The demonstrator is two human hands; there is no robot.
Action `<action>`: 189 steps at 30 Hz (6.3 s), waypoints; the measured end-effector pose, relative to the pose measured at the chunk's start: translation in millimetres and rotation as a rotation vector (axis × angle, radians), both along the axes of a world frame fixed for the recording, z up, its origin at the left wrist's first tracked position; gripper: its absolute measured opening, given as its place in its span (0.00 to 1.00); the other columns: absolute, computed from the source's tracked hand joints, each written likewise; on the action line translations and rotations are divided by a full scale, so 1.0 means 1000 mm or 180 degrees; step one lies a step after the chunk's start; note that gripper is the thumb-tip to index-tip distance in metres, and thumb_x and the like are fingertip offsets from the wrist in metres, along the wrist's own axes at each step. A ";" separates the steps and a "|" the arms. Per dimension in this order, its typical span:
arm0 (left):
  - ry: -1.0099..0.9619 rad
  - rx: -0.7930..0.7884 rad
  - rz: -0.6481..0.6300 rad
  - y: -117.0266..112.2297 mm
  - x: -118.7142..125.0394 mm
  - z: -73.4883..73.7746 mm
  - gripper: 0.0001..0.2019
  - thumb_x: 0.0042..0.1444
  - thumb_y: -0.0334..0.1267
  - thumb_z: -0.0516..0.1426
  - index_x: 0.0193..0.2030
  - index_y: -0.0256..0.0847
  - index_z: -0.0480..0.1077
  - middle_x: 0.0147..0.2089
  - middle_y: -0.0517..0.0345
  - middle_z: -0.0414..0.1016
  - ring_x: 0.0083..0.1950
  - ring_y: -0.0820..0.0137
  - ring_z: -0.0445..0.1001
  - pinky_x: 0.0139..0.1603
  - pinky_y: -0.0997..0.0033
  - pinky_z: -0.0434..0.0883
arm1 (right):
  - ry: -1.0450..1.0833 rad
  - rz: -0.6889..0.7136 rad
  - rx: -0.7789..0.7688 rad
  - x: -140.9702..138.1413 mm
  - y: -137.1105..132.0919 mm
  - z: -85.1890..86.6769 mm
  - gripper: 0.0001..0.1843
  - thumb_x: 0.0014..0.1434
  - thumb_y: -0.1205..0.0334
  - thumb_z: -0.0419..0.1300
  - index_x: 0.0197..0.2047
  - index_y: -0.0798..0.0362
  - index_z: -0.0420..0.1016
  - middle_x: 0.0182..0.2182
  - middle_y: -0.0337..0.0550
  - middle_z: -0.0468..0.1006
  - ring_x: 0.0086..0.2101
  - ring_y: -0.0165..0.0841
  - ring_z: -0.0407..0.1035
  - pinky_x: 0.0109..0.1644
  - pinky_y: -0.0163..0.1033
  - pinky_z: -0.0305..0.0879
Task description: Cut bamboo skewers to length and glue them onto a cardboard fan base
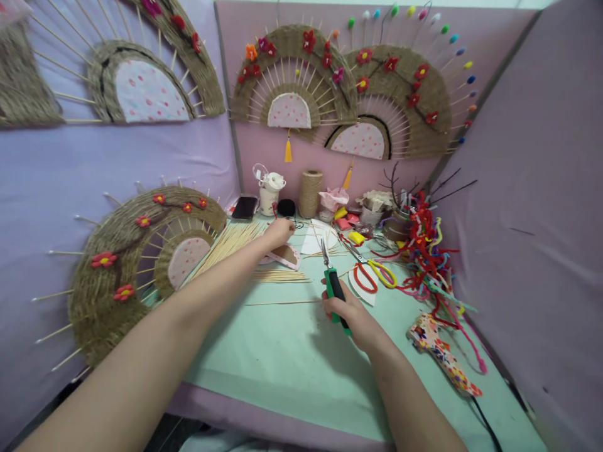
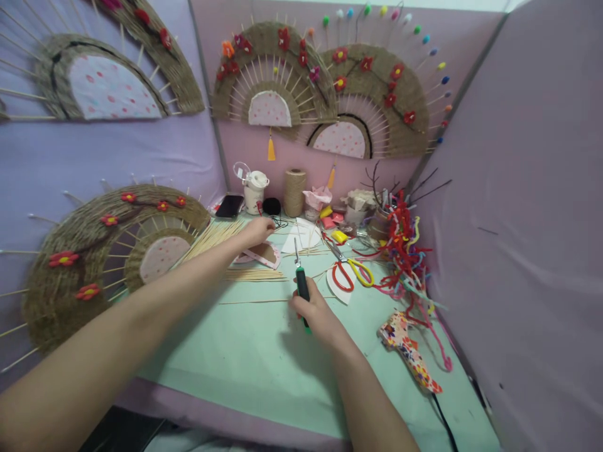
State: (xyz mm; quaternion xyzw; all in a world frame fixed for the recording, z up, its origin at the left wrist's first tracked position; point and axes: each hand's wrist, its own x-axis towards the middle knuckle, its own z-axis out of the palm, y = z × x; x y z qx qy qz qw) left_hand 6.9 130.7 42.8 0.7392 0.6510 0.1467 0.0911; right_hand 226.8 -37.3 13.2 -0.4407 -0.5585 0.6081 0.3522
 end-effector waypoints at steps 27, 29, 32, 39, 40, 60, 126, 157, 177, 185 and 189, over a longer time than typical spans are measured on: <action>-0.2078 0.0185 0.0007 -0.128 -0.001 -0.029 0.14 0.55 0.36 0.53 0.45 0.39 0.76 0.40 0.53 0.78 0.40 0.68 0.73 0.41 0.72 0.67 | 0.0855 -0.0033 0.0088 -0.001 -0.005 0.005 0.25 0.49 0.60 0.59 0.52 0.45 0.64 0.36 0.39 0.67 0.32 0.32 0.61 0.38 0.40 0.58; -0.2618 -0.0002 0.0118 -0.127 -0.002 -0.025 0.16 0.55 0.38 0.55 0.47 0.37 0.75 0.37 0.54 0.78 0.33 0.72 0.71 0.32 0.74 0.66 | 0.0398 0.0271 0.0032 -0.001 -0.007 0.002 0.23 0.51 0.60 0.58 0.52 0.46 0.64 0.37 0.38 0.68 0.32 0.32 0.62 0.38 0.39 0.58; -0.3283 -0.0190 0.0186 -0.128 -0.002 -0.021 0.18 0.52 0.41 0.57 0.47 0.34 0.75 0.32 0.55 0.75 0.27 0.75 0.67 0.23 0.77 0.61 | -0.0189 0.0501 -0.0003 -0.002 -0.010 0.001 0.20 0.52 0.61 0.57 0.49 0.48 0.64 0.38 0.38 0.68 0.32 0.31 0.62 0.38 0.38 0.57; -0.4080 -0.0368 0.0157 -0.132 0.004 -0.019 0.19 0.43 0.42 0.64 0.42 0.33 0.76 0.26 0.60 0.70 0.26 0.78 0.64 0.24 0.78 0.59 | -0.0695 0.0660 -0.0027 -0.003 -0.013 0.010 0.20 0.50 0.59 0.57 0.48 0.49 0.63 0.40 0.39 0.68 0.36 0.32 0.62 0.37 0.36 0.57; -0.4059 -0.0447 0.0128 -0.133 0.005 -0.019 0.20 0.43 0.41 0.64 0.43 0.33 0.76 0.25 0.61 0.69 0.26 0.78 0.63 0.23 0.78 0.58 | -0.0730 0.0669 -0.0011 -0.004 -0.013 0.011 0.21 0.50 0.59 0.57 0.49 0.49 0.63 0.41 0.39 0.68 0.36 0.33 0.62 0.38 0.37 0.57; -0.3163 -0.1028 -0.0282 -0.138 -0.002 -0.017 0.16 0.49 0.38 0.60 0.45 0.36 0.76 0.28 0.60 0.68 0.26 0.77 0.63 0.22 0.79 0.57 | -0.0860 0.0928 -0.0008 0.001 -0.013 0.008 0.22 0.52 0.58 0.56 0.51 0.49 0.61 0.42 0.39 0.68 0.38 0.34 0.61 0.40 0.38 0.56; -0.1990 -0.0565 -0.0341 -0.125 0.003 -0.037 0.15 0.51 0.33 0.56 0.44 0.37 0.79 0.34 0.55 0.80 0.30 0.71 0.72 0.33 0.73 0.66 | -0.0175 0.0470 -0.0892 -0.014 -0.012 -0.011 0.18 0.46 0.61 0.58 0.42 0.51 0.62 0.22 0.31 0.60 0.22 0.27 0.55 0.26 0.34 0.50; 0.0593 -0.0456 0.0037 -0.129 0.003 -0.038 0.22 0.51 0.27 0.52 0.56 0.34 0.64 0.57 0.40 0.68 0.61 0.54 0.62 0.62 0.52 0.55 | 0.0588 0.0098 -0.0765 -0.007 -0.007 -0.001 0.22 0.46 0.60 0.62 0.45 0.51 0.65 0.28 0.35 0.65 0.26 0.29 0.58 0.30 0.36 0.56; -0.3268 0.1795 0.0337 -0.133 0.011 -0.031 0.07 0.64 0.40 0.46 0.44 0.42 0.60 0.32 0.60 0.66 0.31 0.72 0.66 0.37 0.72 0.65 | 0.1297 -0.0387 -0.0545 -0.004 0.001 -0.005 0.28 0.46 0.62 0.64 0.51 0.48 0.63 0.32 0.35 0.66 0.27 0.28 0.60 0.31 0.35 0.59; -0.3530 -0.0098 0.0364 -0.122 0.035 -0.072 0.07 0.58 0.41 0.52 0.32 0.40 0.62 0.24 0.63 0.64 0.26 0.73 0.62 0.29 0.74 0.62 | 0.1062 -0.0594 -0.0320 -0.002 0.007 -0.007 0.26 0.45 0.58 0.63 0.48 0.51 0.63 0.33 0.36 0.67 0.29 0.29 0.62 0.32 0.36 0.60; -0.3696 0.0473 0.0634 -0.120 0.034 -0.081 0.12 0.60 0.48 0.51 0.38 0.41 0.63 0.25 0.65 0.62 0.25 0.74 0.60 0.27 0.76 0.60 | -0.0108 -0.0520 0.0108 -0.003 0.009 -0.006 0.22 0.49 0.55 0.57 0.48 0.52 0.63 0.30 0.36 0.67 0.28 0.31 0.62 0.32 0.37 0.58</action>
